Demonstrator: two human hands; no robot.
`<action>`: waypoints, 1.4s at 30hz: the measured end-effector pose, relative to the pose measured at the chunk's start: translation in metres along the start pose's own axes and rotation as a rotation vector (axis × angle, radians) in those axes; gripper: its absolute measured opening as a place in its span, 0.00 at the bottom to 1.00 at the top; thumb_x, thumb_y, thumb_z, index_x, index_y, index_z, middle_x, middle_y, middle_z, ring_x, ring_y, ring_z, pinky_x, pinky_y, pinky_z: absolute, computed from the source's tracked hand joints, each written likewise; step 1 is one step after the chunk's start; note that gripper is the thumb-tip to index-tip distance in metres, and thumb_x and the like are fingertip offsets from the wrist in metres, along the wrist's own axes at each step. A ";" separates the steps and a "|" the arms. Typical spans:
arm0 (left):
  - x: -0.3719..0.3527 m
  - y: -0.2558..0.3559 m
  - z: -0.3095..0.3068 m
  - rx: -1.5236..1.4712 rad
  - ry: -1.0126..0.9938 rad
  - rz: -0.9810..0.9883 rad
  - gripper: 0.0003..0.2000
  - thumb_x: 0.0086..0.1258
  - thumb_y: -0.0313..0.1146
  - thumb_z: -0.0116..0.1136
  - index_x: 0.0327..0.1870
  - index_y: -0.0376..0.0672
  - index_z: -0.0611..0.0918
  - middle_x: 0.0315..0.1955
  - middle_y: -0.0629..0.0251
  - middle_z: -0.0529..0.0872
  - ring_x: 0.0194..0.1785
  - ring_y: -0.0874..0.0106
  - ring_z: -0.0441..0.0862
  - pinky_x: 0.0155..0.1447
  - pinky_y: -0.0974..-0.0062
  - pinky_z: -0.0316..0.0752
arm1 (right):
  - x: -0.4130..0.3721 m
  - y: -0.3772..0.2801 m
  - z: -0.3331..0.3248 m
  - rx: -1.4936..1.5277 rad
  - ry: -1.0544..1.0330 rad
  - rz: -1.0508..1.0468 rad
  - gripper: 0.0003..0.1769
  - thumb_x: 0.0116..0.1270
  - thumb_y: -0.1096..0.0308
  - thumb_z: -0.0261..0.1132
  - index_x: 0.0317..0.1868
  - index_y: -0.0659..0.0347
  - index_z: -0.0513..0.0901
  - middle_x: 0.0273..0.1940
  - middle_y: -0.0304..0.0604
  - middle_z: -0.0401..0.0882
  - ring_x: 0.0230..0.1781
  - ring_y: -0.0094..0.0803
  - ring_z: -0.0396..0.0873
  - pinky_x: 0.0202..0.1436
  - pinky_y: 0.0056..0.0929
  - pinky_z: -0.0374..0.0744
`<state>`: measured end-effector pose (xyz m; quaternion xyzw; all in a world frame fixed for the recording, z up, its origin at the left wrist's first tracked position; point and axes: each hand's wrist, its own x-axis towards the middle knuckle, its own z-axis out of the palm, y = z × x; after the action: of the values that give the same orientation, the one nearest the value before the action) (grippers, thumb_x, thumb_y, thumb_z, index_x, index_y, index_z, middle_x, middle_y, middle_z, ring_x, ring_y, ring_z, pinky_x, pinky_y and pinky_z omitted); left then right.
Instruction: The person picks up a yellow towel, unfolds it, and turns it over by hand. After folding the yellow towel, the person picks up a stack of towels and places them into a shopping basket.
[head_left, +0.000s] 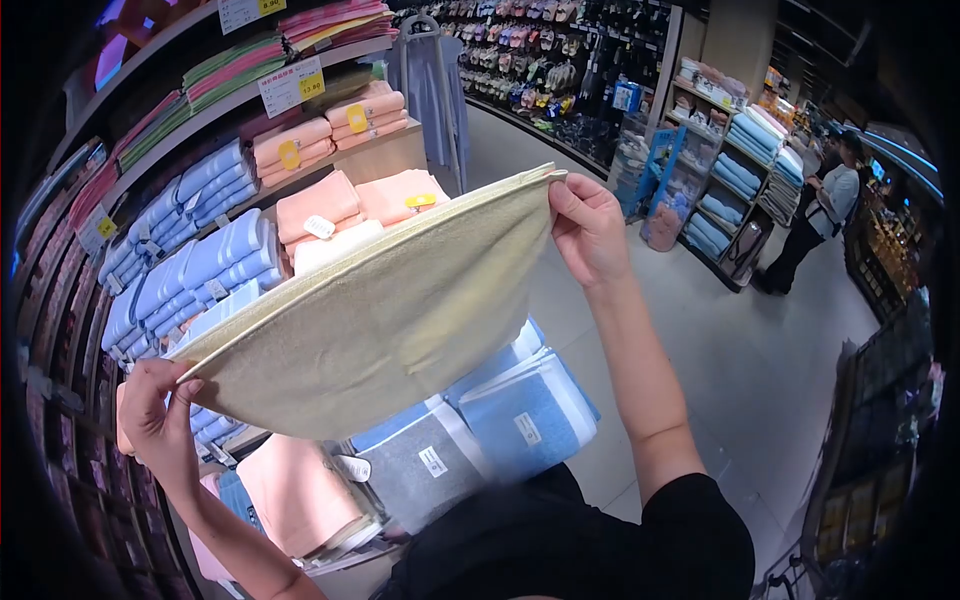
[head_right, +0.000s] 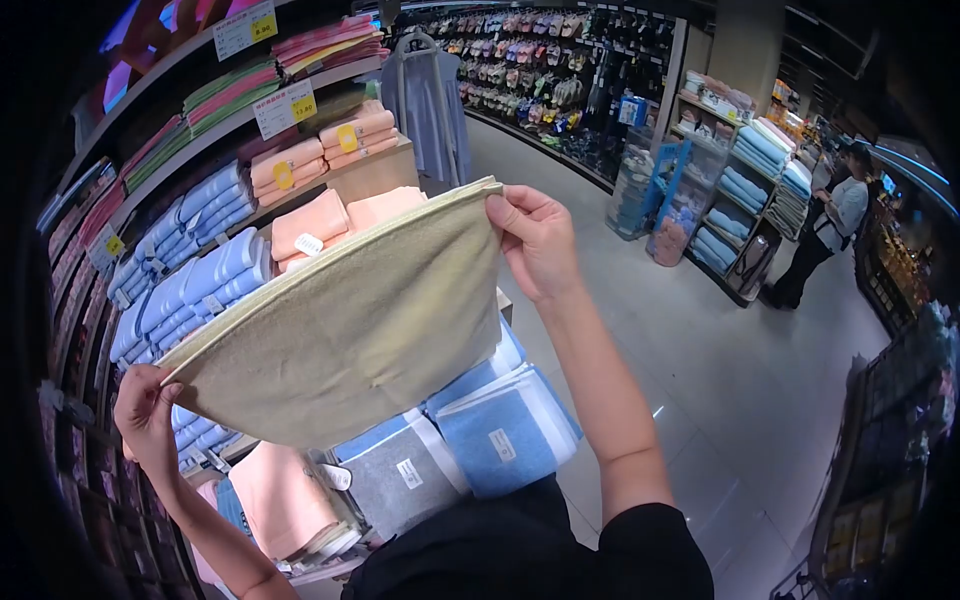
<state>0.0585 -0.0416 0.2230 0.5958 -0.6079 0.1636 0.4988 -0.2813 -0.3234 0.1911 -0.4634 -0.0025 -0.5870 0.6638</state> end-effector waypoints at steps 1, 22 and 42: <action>-0.001 -0.003 -0.002 -0.047 0.011 0.000 0.09 0.52 0.16 0.62 0.34 0.32 0.79 0.28 0.67 0.73 0.34 0.78 0.70 0.39 0.83 0.66 | 0.000 0.002 0.001 0.006 0.014 0.006 0.08 0.61 0.79 0.64 0.41 0.68 0.80 0.37 0.44 0.83 0.37 0.26 0.80 0.44 0.22 0.79; 0.052 -0.022 0.028 -0.090 0.392 -0.100 0.06 0.67 0.21 0.52 0.42 0.35 0.79 0.33 0.70 0.81 0.38 0.84 0.75 0.44 0.88 0.69 | 0.074 0.048 0.008 -0.749 0.066 0.088 0.08 0.65 0.80 0.55 0.44 0.66 0.75 0.38 0.39 0.81 0.33 0.20 0.78 0.37 0.18 0.78; -0.167 0.036 0.246 -0.428 -0.810 -0.333 0.24 0.68 0.26 0.50 0.66 0.41 0.66 0.64 0.55 0.68 0.67 0.60 0.65 0.67 0.65 0.61 | -0.132 0.107 -0.088 -1.127 0.257 0.115 0.19 0.69 0.69 0.53 0.59 0.66 0.69 0.58 0.50 0.72 0.62 0.36 0.68 0.64 0.31 0.64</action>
<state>-0.1096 -0.1349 -0.0067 0.5846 -0.6696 -0.2920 0.3531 -0.2863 -0.2879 0.0032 -0.6697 0.4161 -0.5123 0.3403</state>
